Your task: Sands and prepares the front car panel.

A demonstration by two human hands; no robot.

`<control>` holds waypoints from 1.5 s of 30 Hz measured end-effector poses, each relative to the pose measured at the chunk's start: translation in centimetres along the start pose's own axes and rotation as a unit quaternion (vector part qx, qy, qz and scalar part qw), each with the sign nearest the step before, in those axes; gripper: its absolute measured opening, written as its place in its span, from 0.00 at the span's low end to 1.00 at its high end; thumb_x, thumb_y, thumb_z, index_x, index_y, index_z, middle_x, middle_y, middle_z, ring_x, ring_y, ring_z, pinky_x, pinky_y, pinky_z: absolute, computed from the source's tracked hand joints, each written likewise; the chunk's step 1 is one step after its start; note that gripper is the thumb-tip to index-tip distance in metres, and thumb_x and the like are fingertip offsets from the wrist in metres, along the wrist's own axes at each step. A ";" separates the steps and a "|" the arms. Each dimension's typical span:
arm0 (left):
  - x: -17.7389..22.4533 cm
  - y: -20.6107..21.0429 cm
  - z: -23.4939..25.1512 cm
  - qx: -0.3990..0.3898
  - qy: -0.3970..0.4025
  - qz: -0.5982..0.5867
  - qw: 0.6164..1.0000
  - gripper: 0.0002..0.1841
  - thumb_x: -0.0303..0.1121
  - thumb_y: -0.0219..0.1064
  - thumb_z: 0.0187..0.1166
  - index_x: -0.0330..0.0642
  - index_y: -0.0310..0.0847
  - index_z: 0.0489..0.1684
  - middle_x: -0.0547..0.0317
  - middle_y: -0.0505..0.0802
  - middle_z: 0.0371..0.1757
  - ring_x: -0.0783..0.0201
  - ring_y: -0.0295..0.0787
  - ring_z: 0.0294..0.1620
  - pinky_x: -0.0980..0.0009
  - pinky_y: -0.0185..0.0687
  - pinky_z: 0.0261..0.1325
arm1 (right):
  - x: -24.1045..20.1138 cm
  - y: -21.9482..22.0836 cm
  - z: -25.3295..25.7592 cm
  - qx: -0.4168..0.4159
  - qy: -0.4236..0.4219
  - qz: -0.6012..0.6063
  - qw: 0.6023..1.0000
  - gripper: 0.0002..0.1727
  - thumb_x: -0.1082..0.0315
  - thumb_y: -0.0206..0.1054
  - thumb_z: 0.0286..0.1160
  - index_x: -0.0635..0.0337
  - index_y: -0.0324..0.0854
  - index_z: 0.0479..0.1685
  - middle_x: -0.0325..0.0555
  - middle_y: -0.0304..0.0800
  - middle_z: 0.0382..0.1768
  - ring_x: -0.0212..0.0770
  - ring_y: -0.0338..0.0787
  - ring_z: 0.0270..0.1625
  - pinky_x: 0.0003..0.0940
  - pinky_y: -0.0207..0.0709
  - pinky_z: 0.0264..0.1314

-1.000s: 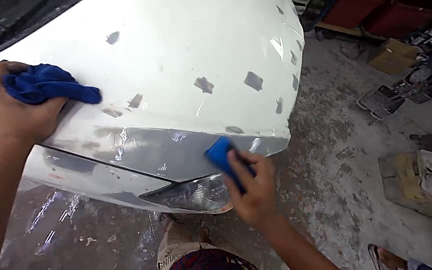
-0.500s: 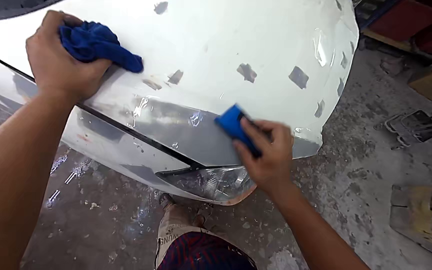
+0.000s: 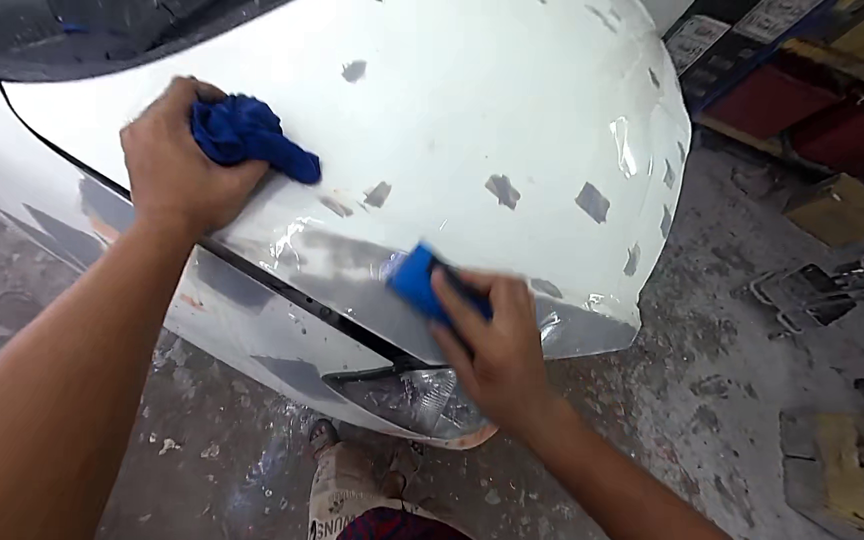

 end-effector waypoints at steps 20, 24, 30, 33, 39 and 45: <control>-0.8 0.2 0.2 -0.004 -0.007 0.000 1.000 0.41 0.65 0.71 0.56 0.49 0.77 0.69 0.45 0.90 0.60 0.40 0.85 0.65 0.29 0.66 0.70 | -1.4 1.5 1.6 0.011 0.006 -0.044 0.999 0.27 0.50 0.62 0.82 0.42 0.79 0.79 0.53 0.82 0.67 0.53 0.81 0.65 0.55 0.75 0.60; -1.2 0.1 0.5 -0.005 -0.012 0.004 1.000 0.42 0.67 0.70 0.57 0.47 0.78 0.69 0.41 0.90 0.59 0.36 0.85 0.64 0.28 0.66 0.69 | -1.4 1.4 -3.2 -0.005 -0.080 -0.068 0.994 0.24 0.44 0.63 0.82 0.30 0.78 0.76 0.45 0.83 0.67 0.47 0.81 0.65 0.49 0.67 0.66; -1.1 0.3 0.1 -0.026 -0.013 0.002 1.000 0.42 0.69 0.68 0.59 0.50 0.76 0.70 0.42 0.89 0.62 0.38 0.84 0.67 0.30 0.64 0.71 | -1.5 1.6 3.1 0.034 0.051 -0.043 0.997 0.25 0.52 0.65 0.82 0.46 0.82 0.77 0.57 0.84 0.62 0.54 0.82 0.61 0.55 0.74 0.59; -1.1 0.1 0.5 -0.013 -0.012 0.001 1.000 0.43 0.68 0.69 0.57 0.49 0.76 0.70 0.41 0.90 0.61 0.36 0.84 0.66 0.29 0.64 0.71 | -4.4 2.1 -2.7 0.001 -0.014 -0.044 0.999 0.26 0.48 0.67 0.81 0.34 0.77 0.79 0.49 0.81 0.68 0.49 0.80 0.65 0.49 0.73 0.63; -1.0 0.2 0.2 -0.036 -0.016 0.010 0.999 0.41 0.68 0.68 0.59 0.51 0.77 0.71 0.44 0.90 0.63 0.40 0.84 0.68 0.32 0.64 0.73 | -3.6 3.1 5.5 0.022 0.002 -0.031 0.999 0.24 0.51 0.67 0.80 0.46 0.86 0.73 0.58 0.85 0.57 0.55 0.82 0.57 0.53 0.74 0.56; -1.6 -0.5 0.6 -0.007 -0.019 -0.003 1.000 0.42 0.64 0.75 0.55 0.50 0.78 0.71 0.42 0.90 0.61 0.36 0.84 0.64 0.28 0.62 0.73 | -6.9 4.2 1.0 -0.019 -0.090 -0.045 0.995 0.24 0.46 0.66 0.80 0.30 0.80 0.76 0.48 0.83 0.65 0.49 0.82 0.62 0.49 0.72 0.60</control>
Point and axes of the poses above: each hand's wrist, its own z-axis towards the middle knuckle, its own y-axis out of the palm, x = y × z, the point moved 6 cm from there along z, towards the middle knuckle
